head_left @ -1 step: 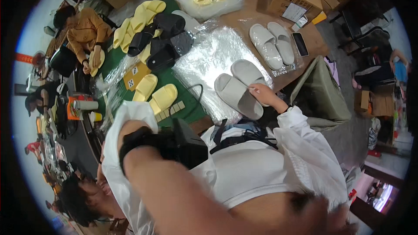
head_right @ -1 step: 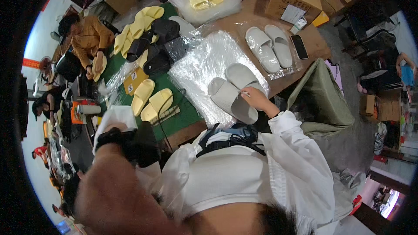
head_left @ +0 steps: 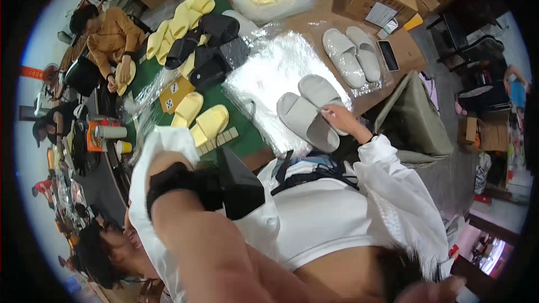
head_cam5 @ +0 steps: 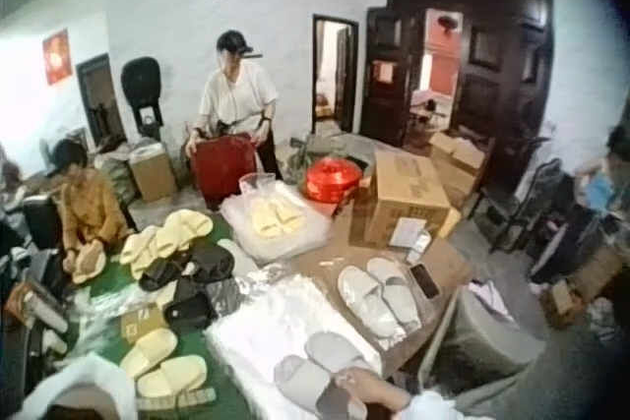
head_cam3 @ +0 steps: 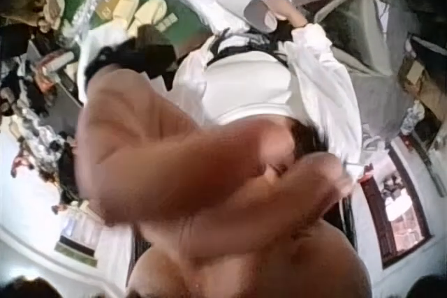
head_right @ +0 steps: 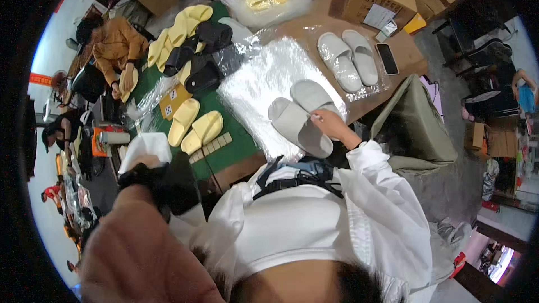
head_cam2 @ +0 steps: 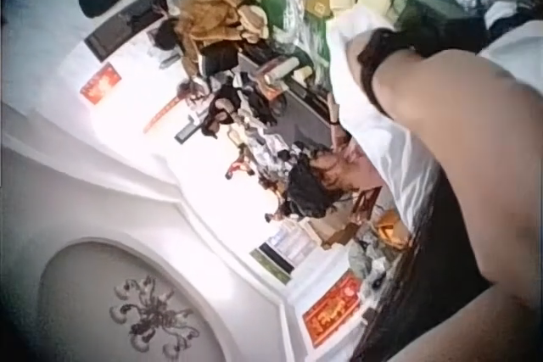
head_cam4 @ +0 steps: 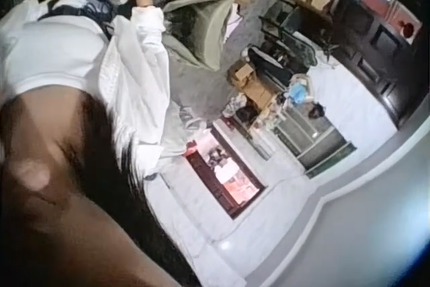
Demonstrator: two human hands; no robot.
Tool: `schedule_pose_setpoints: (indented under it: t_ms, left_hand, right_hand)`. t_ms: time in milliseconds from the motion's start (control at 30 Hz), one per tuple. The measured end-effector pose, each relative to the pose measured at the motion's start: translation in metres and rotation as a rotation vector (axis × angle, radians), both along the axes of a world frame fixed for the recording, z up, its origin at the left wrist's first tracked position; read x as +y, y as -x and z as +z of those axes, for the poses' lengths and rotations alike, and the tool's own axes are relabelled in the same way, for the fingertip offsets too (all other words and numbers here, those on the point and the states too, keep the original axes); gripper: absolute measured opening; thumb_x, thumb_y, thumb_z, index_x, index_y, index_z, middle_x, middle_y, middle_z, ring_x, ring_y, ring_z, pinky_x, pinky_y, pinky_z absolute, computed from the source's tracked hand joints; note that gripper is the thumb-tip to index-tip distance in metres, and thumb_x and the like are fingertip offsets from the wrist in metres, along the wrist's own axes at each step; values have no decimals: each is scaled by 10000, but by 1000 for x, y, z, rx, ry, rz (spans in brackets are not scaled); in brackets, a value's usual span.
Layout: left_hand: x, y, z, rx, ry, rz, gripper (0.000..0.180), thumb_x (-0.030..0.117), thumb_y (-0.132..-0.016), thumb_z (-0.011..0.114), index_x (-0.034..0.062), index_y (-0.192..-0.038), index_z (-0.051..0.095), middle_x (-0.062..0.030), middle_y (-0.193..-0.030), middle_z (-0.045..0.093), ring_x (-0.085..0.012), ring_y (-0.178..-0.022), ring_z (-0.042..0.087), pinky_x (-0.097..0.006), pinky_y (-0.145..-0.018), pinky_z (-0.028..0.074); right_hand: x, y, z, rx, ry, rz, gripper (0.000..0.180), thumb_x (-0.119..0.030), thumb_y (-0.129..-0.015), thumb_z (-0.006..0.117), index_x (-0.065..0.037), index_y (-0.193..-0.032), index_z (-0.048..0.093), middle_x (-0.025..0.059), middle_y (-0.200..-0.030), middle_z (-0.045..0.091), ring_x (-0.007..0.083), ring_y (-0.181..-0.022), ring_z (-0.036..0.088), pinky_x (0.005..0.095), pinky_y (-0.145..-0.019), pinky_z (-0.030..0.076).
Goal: The recorder is seen putting slippers into plastic bags at a shoe manufacturing facility.
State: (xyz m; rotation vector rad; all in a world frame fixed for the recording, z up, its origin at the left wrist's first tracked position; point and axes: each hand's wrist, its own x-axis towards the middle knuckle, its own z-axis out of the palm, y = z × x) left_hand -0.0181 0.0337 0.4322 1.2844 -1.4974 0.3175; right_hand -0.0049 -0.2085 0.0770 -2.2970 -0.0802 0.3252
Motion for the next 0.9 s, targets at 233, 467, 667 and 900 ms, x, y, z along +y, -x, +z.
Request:
schedule_pose_setpoints:
  t_ms: [233,467,667,900]
  left_hand:
    - [9,28,22,119,-365,94,399,230,-751,549,2,-1077,521,-99,-1042,535,-201,-900,517,-414,-786,435]
    - [53,75,51,208,-748,96,470,279,-767,590,-40,-1096,483,-113,-1087,486,-195,-968,455,-485,-879,406]
    - [-32,-11,-91,-251,-686,522,447,164,-696,655,108,-1126,545,-115,-1070,543,-236,-891,553,-336,-757,437]
    - [-49,-31,-362,139,-1195,1121,749,496,-751,555,94,-1328,296,-203,-1252,397,-391,-1125,393,-528,-862,354]
  right_hand:
    - [-8,-10,7,0,-99,-11,275,-214,-831,527,-24,-1021,583,134,-924,616,224,-781,584,306,-710,458]
    - [-33,0,-6,-43,-62,-3,239,-206,-821,541,-51,-987,616,122,-913,624,211,-741,589,309,-666,456]
    - [-37,12,-52,-42,155,337,225,-313,-742,590,-155,-872,682,222,-1099,517,364,-1034,479,397,-872,391]
    - [0,2,-60,-200,148,380,340,-240,-711,616,-63,-996,561,239,-1104,453,392,-1064,429,420,-918,347]
